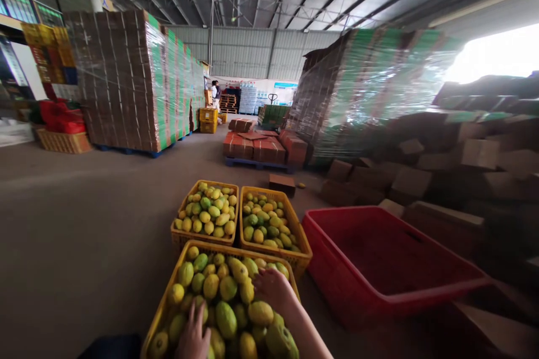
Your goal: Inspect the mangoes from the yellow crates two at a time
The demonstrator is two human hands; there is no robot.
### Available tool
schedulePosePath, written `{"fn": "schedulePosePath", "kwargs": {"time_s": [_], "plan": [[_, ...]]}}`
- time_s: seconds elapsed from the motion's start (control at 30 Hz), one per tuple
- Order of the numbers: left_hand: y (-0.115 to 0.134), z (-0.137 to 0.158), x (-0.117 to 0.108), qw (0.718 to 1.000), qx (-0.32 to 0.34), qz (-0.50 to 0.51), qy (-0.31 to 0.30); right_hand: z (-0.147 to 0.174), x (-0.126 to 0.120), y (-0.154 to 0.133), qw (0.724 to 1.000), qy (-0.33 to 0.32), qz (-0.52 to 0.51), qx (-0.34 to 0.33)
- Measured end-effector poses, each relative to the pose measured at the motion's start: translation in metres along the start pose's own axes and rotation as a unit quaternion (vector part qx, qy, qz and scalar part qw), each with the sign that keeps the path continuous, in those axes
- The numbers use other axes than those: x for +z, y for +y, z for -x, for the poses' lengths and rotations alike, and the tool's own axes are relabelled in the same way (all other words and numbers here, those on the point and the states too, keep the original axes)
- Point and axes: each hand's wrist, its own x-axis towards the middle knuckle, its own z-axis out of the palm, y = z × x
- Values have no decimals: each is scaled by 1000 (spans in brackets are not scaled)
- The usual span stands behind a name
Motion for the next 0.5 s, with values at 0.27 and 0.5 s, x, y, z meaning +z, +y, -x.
{"fn": "schedulePosePath", "kwargs": {"time_s": [0.27,0.5], "plan": [[-4,-2,-8,996,-20,74,33,51,-20,10,986,125,-78,-73],[12,1,-47,911,-34,408,51,51,-8,19,992,98,-38,-66]]}}
